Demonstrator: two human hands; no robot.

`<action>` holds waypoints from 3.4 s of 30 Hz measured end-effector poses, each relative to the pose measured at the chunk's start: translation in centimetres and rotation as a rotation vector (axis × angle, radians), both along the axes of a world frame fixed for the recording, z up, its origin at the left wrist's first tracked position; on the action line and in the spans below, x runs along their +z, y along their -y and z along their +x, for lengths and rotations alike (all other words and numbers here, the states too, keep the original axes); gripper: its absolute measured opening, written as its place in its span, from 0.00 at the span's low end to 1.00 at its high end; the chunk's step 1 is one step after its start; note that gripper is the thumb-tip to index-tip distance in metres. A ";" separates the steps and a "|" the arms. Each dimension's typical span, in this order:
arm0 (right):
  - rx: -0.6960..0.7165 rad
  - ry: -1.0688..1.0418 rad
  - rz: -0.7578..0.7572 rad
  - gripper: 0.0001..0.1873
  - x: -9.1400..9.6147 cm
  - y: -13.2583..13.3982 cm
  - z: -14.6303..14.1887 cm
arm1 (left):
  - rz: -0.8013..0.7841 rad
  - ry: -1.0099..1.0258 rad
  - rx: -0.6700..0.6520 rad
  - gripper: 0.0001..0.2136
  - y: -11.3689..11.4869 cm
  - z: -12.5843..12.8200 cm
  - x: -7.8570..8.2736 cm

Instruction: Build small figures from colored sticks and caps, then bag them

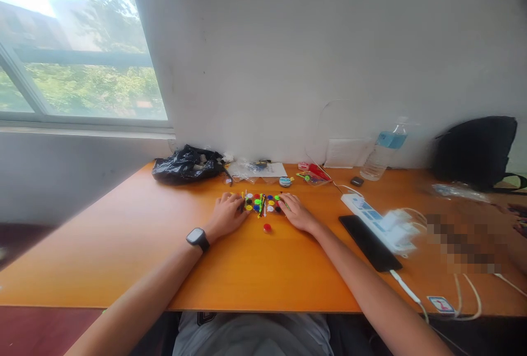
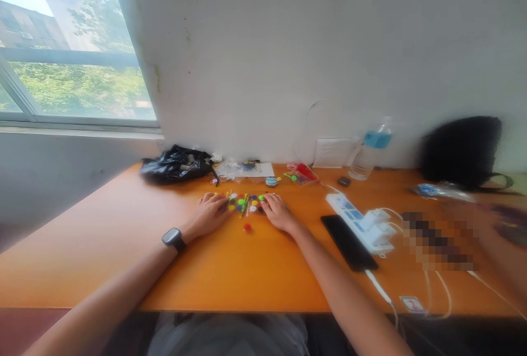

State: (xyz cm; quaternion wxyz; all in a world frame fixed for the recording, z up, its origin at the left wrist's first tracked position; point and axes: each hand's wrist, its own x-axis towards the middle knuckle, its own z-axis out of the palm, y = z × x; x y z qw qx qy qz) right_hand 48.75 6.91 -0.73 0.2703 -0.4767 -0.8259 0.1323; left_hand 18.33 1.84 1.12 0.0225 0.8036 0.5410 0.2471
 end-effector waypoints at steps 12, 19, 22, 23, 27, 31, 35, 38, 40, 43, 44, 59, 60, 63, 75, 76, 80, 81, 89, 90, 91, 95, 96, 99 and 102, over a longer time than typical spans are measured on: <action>-0.010 0.000 -0.021 0.27 -0.2 -0.1 0.0 | 0.086 0.010 0.073 0.16 0.1 0.0 0.2; -0.005 0.004 0.006 0.27 -0.3 -0.3 0.1 | 0.041 -0.048 0.174 0.11 -1.0 -0.2 3.0; -0.005 0.008 0.007 0.27 -0.3 -0.3 0.1 | -0.063 -0.165 0.167 0.12 -2.2 -0.2 5.0; -0.006 0.009 0.007 0.27 -0.2 -0.2 0.1 | -0.080 -0.179 0.167 0.11 -2.7 -0.1 5.5; -0.011 0.011 0.008 0.29 -0.1 -0.1 0.0 | -0.138 -0.232 0.175 0.09 -4.2 0.5 6.1; -0.011 0.007 0.006 0.28 -0.1 0.1 0.0 | -0.135 -0.284 0.183 0.08 -5.0 1.3 5.3; -0.015 0.004 -0.004 0.29 -0.1 0.0 0.1 | -0.137 -0.314 0.181 0.07 -5.1 1.6 4.6; -0.016 -0.002 -0.006 0.30 -0.1 0.0 0.1 | -0.123 -0.324 0.177 0.08 -4.8 1.7 4.6; -0.016 -0.006 -0.005 0.29 -0.1 0.0 0.0 | -0.102 -0.327 0.173 0.09 -4.5 1.8 4.9; -0.014 -0.011 -0.004 0.29 -0.1 0.1 0.1 | -0.065 -0.324 0.166 0.10 -3.8 2.0 5.5; -0.013 -0.012 -0.004 0.28 -0.1 0.1 0.1 | -0.053 -0.321 0.167 0.10 -3.6 2.0 5.7; 0.250 -0.104 0.007 0.07 5.3 5.4 -2.3 | -0.176 0.511 -0.236 0.14 1.5 0.8 4.7; 0.299 -0.076 -0.083 0.06 5.3 6.0 -2.6 | -0.253 0.604 -0.303 0.15 1.7 0.9 4.2; 0.391 -0.048 -0.159 0.02 4.6 7.2 -3.7 | -0.495 0.851 -0.422 0.18 2.3 1.4 3.1; 0.482 -0.156 -0.077 0.03 2.1 8.6 -5.7 | -0.443 1.093 -0.356 0.16 1.9 2.5 0.3; 0.474 -0.170 -0.084 0.03 2.1 8.5 -5.7 | -0.414 1.076 -0.365 0.17 1.8 2.6 0.0; 0.369 -0.252 -0.147 0.03 1.6 8.0 -5.4 | -0.276 0.920 -0.341 0.14 1.7 2.1 -0.2; 0.330 -0.285 -0.159 0.05 1.5 7.9 -5.3 | -0.244 0.868 -0.323 0.13 1.8 2.0 0.0; 0.238 -0.504 -0.170 0.12 2.1 6.7 -4.8 | -0.165 0.615 -0.340 0.07 2.8 2.1 0.2; 0.251 -0.476 -0.176 0.11 2.3 6.6 -4.9 | -0.176 0.599 -0.339 0.06 2.8 2.2 0.1; 0.262 -0.448 -0.181 0.11 2.3 6.7 -4.9 | -0.187 0.586 -0.339 0.06 2.8 2.2 0.1; 0.270 -0.397 -0.183 0.11 2.3 6.7 -4.9 | -0.188 0.551 -0.376 0.07 2.8 1.9 0.0; 0.266 -0.395 -0.187 0.11 2.2 6.7 -4.8 | -0.191 0.536 -0.392 0.08 2.8 1.8 0.0; 0.266 -0.395 -0.229 0.10 2.0 6.4 -4.5 | -0.220 0.488 -0.428 0.11 2.8 1.7 -0.3; 0.285 -0.421 -0.292 0.08 1.7 6.1 -4.2 | -0.236 0.469 -0.394 0.11 2.7 1.9 -0.5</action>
